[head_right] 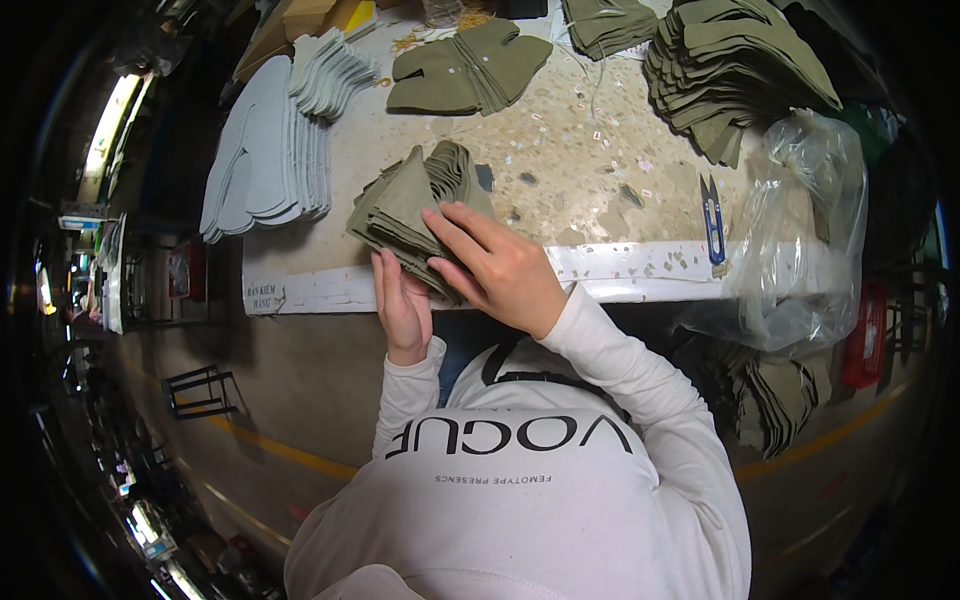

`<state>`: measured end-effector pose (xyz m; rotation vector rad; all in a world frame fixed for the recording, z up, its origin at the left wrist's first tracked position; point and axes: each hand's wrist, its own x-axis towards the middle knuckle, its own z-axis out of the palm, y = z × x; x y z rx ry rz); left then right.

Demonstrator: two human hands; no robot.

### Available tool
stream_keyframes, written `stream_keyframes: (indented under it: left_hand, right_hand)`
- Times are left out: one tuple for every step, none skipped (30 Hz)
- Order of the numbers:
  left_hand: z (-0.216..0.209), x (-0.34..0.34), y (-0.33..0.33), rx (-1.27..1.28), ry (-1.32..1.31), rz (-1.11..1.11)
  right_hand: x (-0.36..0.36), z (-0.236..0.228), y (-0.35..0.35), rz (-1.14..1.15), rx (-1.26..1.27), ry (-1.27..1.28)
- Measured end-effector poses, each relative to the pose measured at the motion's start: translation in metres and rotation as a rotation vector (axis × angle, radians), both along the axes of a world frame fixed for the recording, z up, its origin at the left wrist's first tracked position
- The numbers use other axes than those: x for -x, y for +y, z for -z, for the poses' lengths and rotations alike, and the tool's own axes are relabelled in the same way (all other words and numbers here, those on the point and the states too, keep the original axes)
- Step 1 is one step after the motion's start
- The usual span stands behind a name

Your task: The person repeatedly picks up olive-green fabric pieces from a table, aligns them into a neat stack, and secures the stack with a rubber band. The person then moves the completed bundle aside and repeats the process with additional pieces.

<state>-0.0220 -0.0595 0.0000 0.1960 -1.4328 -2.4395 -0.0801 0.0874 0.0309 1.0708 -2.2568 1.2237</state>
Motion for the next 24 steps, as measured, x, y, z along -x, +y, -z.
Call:
stream_keyframes:
  left_hand:
    - [-0.001,0.000,0.002,0.018,-0.002,-0.015]
    - [-0.002,0.000,0.003,0.041,0.004,-0.025]
    - [-0.003,0.000,0.005,0.034,-0.008,-0.040]
    - [-0.003,0.000,0.007,0.032,-0.012,-0.050]
    - [-0.003,0.001,0.009,0.031,0.002,-0.056]
    - [-0.003,0.002,0.011,0.092,0.007,-0.065]
    - [-0.002,0.003,0.013,0.154,0.031,-0.072]
    - [-0.002,0.004,0.016,0.209,0.049,-0.077]
    - [-0.002,0.005,0.018,0.233,0.057,-0.089]
    - [-0.003,0.005,0.019,0.249,0.059,-0.100]
    - [-0.004,0.006,0.020,0.267,0.061,-0.111]
    - [-0.007,0.007,0.020,0.309,0.016,-0.148]
    - [-0.010,0.007,0.020,0.286,0.045,-0.122]
    - [-0.015,0.007,0.018,0.261,0.035,-0.101]
    - [-0.020,0.007,0.015,0.232,-0.026,-0.090]
    - [-0.025,0.007,0.012,0.169,0.048,-0.053]
    - [-0.031,0.006,0.005,0.113,0.027,-0.033]
    - [-0.037,0.005,-0.005,0.058,0.025,-0.007]
    - [-0.042,0.003,-0.015,-0.005,0.049,0.027]
    - [-0.046,0.000,-0.024,-0.012,0.053,0.003]
    - [-0.050,-0.006,-0.036,-0.007,0.021,-0.015]
    - [-0.055,-0.014,-0.051,-0.009,0.018,-0.021]
    - [-0.059,-0.024,-0.067,-0.033,0.065,0.010]
    - [-0.065,-0.035,-0.084,-0.110,0.018,-0.072]
  right_hand:
    - [-0.001,0.001,-0.001,0.007,-0.002,0.011]
    - [-0.003,0.002,-0.002,0.021,0.002,0.013]
    - [-0.005,0.003,-0.004,0.069,-0.014,0.050]
    - [-0.010,0.003,-0.008,0.124,-0.026,0.080]
    - [-0.015,0.003,-0.011,0.180,-0.035,0.117]
    - [-0.020,0.003,-0.014,0.213,-0.071,0.111]
    - [-0.021,0.003,-0.015,0.204,-0.072,0.066]
    - [-0.021,0.002,-0.015,0.192,-0.070,0.035]
    - [-0.021,0.001,-0.015,0.180,-0.067,0.005]
    - [-0.016,0.001,-0.013,0.144,0.057,-0.068]
    - [-0.009,-0.001,-0.009,0.107,0.122,-0.151]
    - [-0.001,-0.002,-0.002,0.073,0.181,-0.232]
    - [0.007,-0.005,0.004,0.039,0.242,-0.303]
    - [0.015,-0.007,0.008,0.023,0.312,-0.419]
    - [0.022,-0.010,0.012,-0.001,0.361,-0.622]
    - [0.028,-0.014,0.016,-0.040,0.490,-0.711]
    - [0.034,-0.018,0.020,-0.034,0.593,-0.851]
    - [0.038,-0.024,0.030,-0.094,0.650,-0.861]
    - [0.043,-0.032,0.041,-0.128,0.688,-0.897]
    - [0.048,-0.040,0.050,-0.111,0.708,-0.943]
    - [0.049,-0.048,0.060,-0.107,0.706,-0.925]
    - [0.051,-0.057,0.069,-0.047,0.675,-0.934]
    - [0.054,-0.065,0.077,-0.037,0.666,-0.913]
    - [0.056,-0.074,0.085,-0.030,0.635,-0.875]
